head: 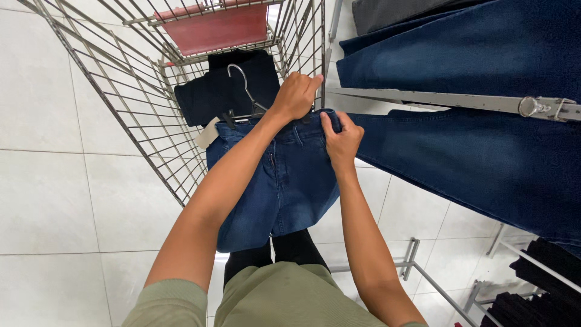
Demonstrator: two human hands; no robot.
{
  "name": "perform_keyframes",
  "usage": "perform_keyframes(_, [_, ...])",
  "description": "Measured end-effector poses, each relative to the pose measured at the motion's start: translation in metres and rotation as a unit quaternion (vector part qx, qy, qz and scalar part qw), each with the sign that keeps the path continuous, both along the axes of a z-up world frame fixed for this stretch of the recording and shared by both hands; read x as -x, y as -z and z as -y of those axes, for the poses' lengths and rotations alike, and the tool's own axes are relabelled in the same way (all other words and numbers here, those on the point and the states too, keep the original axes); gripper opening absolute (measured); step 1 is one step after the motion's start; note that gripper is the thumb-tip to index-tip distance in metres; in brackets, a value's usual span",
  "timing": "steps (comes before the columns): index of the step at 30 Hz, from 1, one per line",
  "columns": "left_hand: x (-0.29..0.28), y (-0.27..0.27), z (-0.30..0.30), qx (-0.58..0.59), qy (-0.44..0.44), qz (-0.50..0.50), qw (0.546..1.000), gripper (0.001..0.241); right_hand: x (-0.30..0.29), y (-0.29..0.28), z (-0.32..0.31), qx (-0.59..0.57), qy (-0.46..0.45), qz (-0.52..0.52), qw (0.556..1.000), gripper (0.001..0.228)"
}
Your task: The person takes blue shorts out of a shopping cart, attaches them to a clothes hanger, and hangs them on a clothing rack in a store.
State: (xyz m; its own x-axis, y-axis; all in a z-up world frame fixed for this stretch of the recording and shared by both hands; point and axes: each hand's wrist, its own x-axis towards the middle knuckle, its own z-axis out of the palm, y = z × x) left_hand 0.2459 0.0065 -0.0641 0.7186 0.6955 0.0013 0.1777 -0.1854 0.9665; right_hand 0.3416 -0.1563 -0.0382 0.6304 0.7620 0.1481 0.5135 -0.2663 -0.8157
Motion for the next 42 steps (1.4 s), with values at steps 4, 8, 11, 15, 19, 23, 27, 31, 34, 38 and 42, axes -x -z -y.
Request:
perform_keyframes(4, [0.000,-0.011,0.002,-0.041,0.011,-0.030,0.999,0.063,0.007,-0.004,-0.003,-0.001,0.011,-0.001,1.000,0.013])
perform_keyframes(8, [0.006,-0.015,0.007,-0.054,-0.021,-0.004,0.998,0.056,0.009,-0.007,-0.005,-0.027,-0.002,-0.017,0.999,0.011])
perform_keyframes(11, [0.022,-0.001,0.000,-0.050,-0.021,0.075,0.996,0.040,0.014,-0.025,-0.013,-0.028,-0.022,0.029,0.999,0.004])
perform_keyframes(15, [0.099,0.028,-0.003,-0.100,-0.198,0.097,0.970,0.029,0.005,-0.036,-0.012,-0.012,-0.071,0.044,0.996,0.006])
perform_keyframes(19, [0.178,0.129,0.028,0.044,-0.326,-0.147,0.933,0.015,0.001,-0.046,-0.010,0.002,-0.087,0.005,0.996,0.004])
perform_keyframes(23, [0.202,0.203,0.039,0.186,-0.113,-0.405,0.888,0.062,0.009,-0.070,-0.020,0.097,-0.112,-0.019,0.989,0.014])
perform_keyframes(27, [0.199,0.211,0.029,0.189,0.003,-0.498,0.846,0.090,0.012,-0.083,-0.030,0.143,-0.197,-0.013,0.970,0.013])
perform_keyframes(31, [0.191,0.185,0.020,0.087,0.040,-0.494,0.864,0.059,0.025,-0.101,-0.033,0.150,-0.220,-0.061,0.962,0.011])
perform_keyframes(34, [0.183,0.174,0.018,0.021,0.077,-0.395,0.915,0.082,0.029,-0.123,-0.029,0.104,-0.264,-0.118,0.951,0.014])
perform_keyframes(38, [0.195,0.136,0.010,0.031,0.126,-0.329,0.935,0.075,0.009,-0.109,0.000,0.047,-0.248,-0.115,0.961,0.014])
perform_keyframes(42, [0.216,0.076,-0.016,0.029,0.090,-0.243,0.965,0.047,-0.008,-0.118,0.018,0.039,-0.175,-0.146,0.973,0.019])
